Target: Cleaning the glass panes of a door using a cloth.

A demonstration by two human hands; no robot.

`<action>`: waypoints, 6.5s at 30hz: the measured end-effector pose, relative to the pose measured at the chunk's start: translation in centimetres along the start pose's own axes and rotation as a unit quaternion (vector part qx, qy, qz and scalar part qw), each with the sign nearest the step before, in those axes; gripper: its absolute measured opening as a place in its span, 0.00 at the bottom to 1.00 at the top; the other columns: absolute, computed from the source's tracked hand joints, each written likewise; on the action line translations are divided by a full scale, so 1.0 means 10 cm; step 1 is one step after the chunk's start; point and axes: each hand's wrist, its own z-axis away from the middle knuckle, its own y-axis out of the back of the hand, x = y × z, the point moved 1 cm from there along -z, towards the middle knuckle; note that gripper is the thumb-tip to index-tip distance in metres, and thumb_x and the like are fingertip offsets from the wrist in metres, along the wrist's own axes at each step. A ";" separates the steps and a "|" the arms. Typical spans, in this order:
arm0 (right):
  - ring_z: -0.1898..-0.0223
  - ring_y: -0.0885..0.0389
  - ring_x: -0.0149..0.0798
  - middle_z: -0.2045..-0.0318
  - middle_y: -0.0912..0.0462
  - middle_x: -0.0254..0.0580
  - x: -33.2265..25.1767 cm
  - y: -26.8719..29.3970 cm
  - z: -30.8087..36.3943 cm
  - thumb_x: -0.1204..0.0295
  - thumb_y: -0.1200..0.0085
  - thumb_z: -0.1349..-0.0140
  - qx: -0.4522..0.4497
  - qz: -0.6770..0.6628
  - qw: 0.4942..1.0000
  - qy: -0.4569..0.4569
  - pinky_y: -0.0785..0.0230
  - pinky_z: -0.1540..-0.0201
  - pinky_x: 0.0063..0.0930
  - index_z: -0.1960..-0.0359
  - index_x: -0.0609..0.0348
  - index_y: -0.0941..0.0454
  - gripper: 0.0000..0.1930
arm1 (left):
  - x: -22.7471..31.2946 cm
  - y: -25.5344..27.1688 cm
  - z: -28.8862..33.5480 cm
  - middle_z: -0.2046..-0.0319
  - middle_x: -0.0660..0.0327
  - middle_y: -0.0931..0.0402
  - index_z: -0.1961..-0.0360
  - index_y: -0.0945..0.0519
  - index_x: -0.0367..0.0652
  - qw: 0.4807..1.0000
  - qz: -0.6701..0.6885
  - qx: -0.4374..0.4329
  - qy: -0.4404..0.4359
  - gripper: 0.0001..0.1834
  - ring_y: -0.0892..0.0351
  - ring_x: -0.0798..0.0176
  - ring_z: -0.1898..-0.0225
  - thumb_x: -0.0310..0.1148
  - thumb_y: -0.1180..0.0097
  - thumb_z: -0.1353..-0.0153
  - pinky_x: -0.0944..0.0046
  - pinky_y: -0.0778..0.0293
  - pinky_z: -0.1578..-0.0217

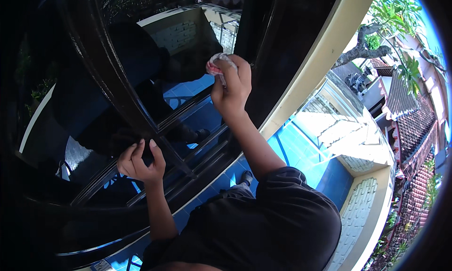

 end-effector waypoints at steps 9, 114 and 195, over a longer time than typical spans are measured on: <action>0.56 0.21 0.49 0.53 0.21 0.50 0.27 0.09 -0.27 0.89 0.42 0.56 -0.022 0.008 1.000 -0.015 0.26 0.55 0.34 0.58 0.60 0.15 0.21 | 0.05 0.09 -0.07 0.57 0.66 0.22 0.59 0.14 0.46 1.000 -0.006 -0.021 0.005 0.10 0.30 0.64 0.54 0.38 0.34 0.38 0.63 0.36 0.49; 0.67 0.27 0.38 0.65 0.27 0.42 0.26 0.09 -0.39 0.80 0.34 0.44 -0.038 -0.050 0.996 -0.069 0.31 0.63 0.27 0.60 0.63 0.14 0.09 | -0.07 0.01 0.02 0.52 0.63 0.24 0.54 0.15 0.44 1.000 0.005 -0.005 -0.031 0.14 0.31 0.61 0.49 0.37 0.35 0.39 0.57 0.38 0.42; 0.67 0.26 0.44 0.63 0.28 0.45 -0.06 0.06 0.19 0.78 0.38 0.39 -0.053 0.058 0.986 -0.149 0.31 0.64 0.31 0.56 0.62 0.18 0.10 | -0.06 -0.07 0.05 0.52 0.63 0.24 0.57 0.16 0.46 0.999 -0.010 0.024 -0.040 0.12 0.31 0.60 0.49 0.38 0.36 0.39 0.57 0.36 0.43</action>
